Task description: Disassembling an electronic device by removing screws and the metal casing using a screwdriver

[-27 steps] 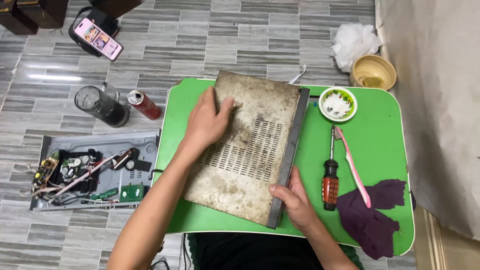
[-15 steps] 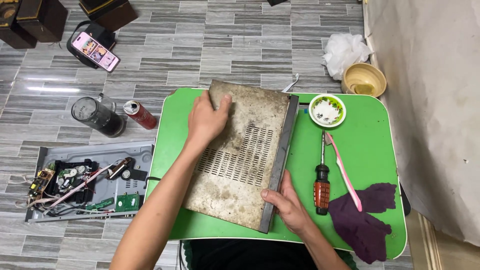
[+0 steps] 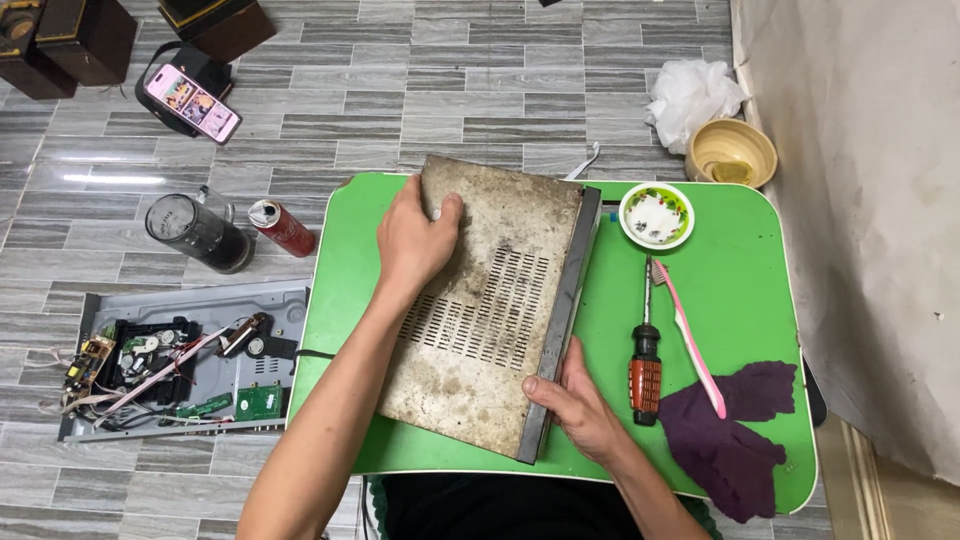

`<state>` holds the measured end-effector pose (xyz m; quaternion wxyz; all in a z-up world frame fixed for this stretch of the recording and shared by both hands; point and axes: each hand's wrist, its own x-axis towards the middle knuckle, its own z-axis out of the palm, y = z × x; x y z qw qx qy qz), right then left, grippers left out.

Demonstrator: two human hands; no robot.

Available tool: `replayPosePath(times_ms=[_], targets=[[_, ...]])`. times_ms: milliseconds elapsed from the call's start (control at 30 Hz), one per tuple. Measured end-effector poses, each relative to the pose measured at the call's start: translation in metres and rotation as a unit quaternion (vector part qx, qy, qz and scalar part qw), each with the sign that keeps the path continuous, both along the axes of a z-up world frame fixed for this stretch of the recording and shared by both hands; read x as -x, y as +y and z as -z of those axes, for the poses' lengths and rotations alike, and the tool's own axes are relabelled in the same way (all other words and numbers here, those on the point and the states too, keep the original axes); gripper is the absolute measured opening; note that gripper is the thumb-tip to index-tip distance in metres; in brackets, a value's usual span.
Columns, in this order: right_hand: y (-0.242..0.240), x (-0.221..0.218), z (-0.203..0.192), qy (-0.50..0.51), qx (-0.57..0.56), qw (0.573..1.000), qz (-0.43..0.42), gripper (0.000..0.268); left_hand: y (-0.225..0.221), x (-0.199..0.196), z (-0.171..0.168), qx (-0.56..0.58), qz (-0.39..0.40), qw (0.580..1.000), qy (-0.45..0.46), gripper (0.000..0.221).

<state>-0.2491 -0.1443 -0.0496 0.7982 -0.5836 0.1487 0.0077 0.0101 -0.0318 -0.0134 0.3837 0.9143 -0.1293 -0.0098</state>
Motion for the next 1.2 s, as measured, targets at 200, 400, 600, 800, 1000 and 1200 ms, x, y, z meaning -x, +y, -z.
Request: replayPosePath(times_ms=[200, 400, 600, 800, 1000, 1200], targets=[[0.0, 0.0, 0.0, -0.01, -0.034, 0.999, 0.001, 0.091, -0.002, 0.0, 0.003, -0.011, -0.003, 1.0, -0.003, 0.076], [-0.001, 0.0, 0.001, -0.019, -0.028, 0.999, -0.003, 0.091, -0.002, 0.004, -0.011, 0.031, -0.018, 0.999, -0.041, 0.066], [0.0, 0.001, 0.002, -0.002, -0.054, 0.999, 0.004, 0.088, -0.004, -0.001, -0.009, 0.009, -0.006, 1.0, -0.023, 0.074], [-0.002, -0.005, 0.007, 0.047, -0.063, 0.997, -0.008, 0.104, 0.0, -0.004, -0.017, 0.009, 0.013, 1.0, 0.025, 0.071], [0.001, -0.007, 0.004, 0.079, -0.102, 0.991, 0.027, 0.093, 0.001, -0.01, -0.008, 0.009, 0.012, 1.0, 0.016, 0.066], [0.004, -0.005, 0.002, 0.051, -0.117, 0.991, 0.043, 0.089, 0.018, -0.008, -0.049, 0.045, 0.042, 0.982, 0.176, 0.061]])
